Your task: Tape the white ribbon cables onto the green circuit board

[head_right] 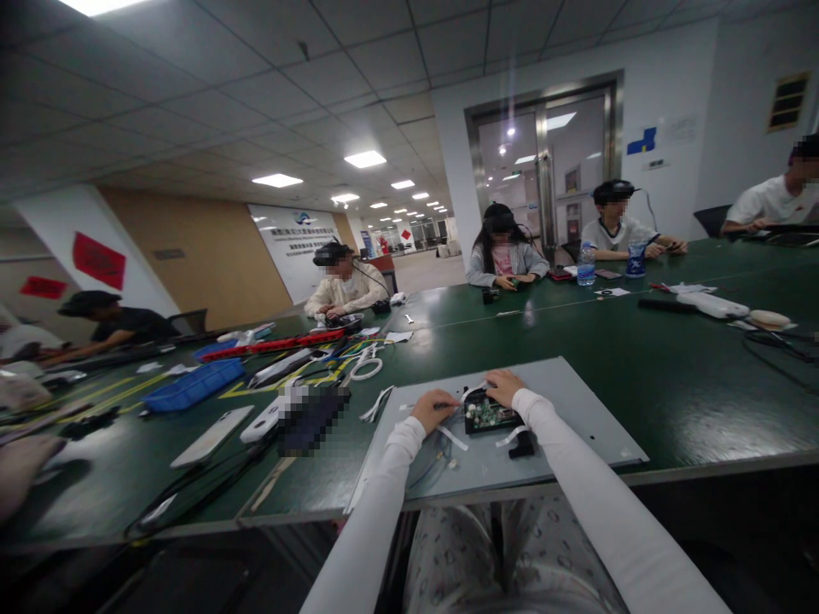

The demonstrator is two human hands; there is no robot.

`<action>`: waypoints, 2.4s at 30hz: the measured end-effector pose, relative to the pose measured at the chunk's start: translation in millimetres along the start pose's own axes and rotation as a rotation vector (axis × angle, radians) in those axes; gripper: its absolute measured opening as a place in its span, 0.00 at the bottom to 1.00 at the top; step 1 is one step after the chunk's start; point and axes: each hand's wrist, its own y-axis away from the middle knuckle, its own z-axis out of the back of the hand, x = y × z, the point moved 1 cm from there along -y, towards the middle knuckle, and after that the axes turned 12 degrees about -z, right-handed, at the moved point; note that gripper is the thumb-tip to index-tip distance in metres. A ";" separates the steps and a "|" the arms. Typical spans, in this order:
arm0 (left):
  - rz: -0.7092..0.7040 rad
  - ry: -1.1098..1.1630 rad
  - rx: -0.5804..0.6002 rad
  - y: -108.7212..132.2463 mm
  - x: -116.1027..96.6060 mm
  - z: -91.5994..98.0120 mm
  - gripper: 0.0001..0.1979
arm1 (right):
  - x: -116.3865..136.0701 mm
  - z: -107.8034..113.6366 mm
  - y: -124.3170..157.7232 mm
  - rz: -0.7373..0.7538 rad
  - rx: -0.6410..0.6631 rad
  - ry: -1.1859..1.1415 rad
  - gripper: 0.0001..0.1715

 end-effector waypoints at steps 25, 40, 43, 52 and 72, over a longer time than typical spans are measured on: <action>0.050 -0.040 0.002 -0.2 5.1 -4.4 0.13 | 3.4 4.2 3.7 0.050 0.031 -0.028 0.18; 0.087 0.027 -0.025 -2.5 -2.0 1.9 0.14 | 2.8 2.4 2.9 0.017 0.021 -0.013 0.18; 0.084 0.039 -0.039 -2.2 -5.1 3.9 0.14 | 1.7 1.5 1.9 0.013 0.016 -0.011 0.19; 0.114 0.012 -0.072 -0.9 -8.0 4.4 0.10 | 0.7 2.4 2.3 0.013 0.006 -0.018 0.23; 0.080 -0.017 -0.076 2.5 -0.3 -0.7 0.09 | -0.2 0.8 0.5 0.037 0.014 -0.023 0.17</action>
